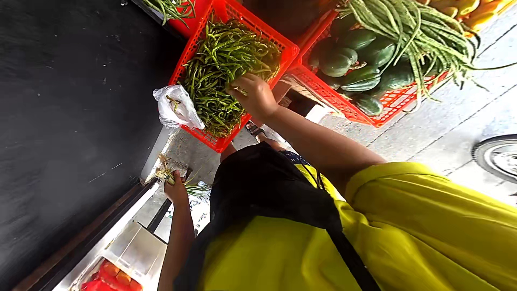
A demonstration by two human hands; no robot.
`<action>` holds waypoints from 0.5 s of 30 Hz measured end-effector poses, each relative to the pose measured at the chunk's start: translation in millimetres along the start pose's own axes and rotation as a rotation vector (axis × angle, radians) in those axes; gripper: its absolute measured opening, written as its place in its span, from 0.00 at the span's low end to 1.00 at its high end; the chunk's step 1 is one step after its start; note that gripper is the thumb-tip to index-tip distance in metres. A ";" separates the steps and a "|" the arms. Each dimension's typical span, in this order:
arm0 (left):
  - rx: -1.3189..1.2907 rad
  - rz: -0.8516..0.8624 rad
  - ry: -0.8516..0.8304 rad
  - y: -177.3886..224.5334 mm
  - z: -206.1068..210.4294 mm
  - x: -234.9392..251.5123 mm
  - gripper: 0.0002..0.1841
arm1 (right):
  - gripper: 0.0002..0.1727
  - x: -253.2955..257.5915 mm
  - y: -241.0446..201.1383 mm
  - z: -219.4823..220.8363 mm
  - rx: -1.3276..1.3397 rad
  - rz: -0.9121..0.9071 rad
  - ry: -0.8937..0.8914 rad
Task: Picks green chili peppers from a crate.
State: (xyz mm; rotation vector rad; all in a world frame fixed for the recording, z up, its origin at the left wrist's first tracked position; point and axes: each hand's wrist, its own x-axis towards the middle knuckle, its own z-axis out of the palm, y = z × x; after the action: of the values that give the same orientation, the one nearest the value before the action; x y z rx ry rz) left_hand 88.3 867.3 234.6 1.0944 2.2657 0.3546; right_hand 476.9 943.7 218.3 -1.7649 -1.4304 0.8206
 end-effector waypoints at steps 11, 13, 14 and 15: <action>0.128 0.183 -0.215 26.0 -31.0 89.0 0.16 | 0.18 56.6 -110.8 161.8 -0.379 0.001 -0.464; 0.133 0.223 -0.234 18.6 -36.8 109.4 0.16 | 0.20 54.0 -111.9 154.7 -0.331 0.035 -0.392; 0.145 0.241 -0.248 15.2 -39.3 119.8 0.17 | 0.21 50.9 -106.5 147.5 -0.299 0.086 -0.344; 0.162 0.254 -0.264 13.4 -42.0 129.3 0.17 | 0.20 46.4 -96.5 139.4 -0.283 0.151 -0.283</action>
State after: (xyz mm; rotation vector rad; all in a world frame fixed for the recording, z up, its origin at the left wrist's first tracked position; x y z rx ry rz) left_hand 8.0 977.1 223.1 1.4283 1.9535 0.1172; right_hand 319.0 1020.8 221.1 -2.0527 -1.6789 1.0206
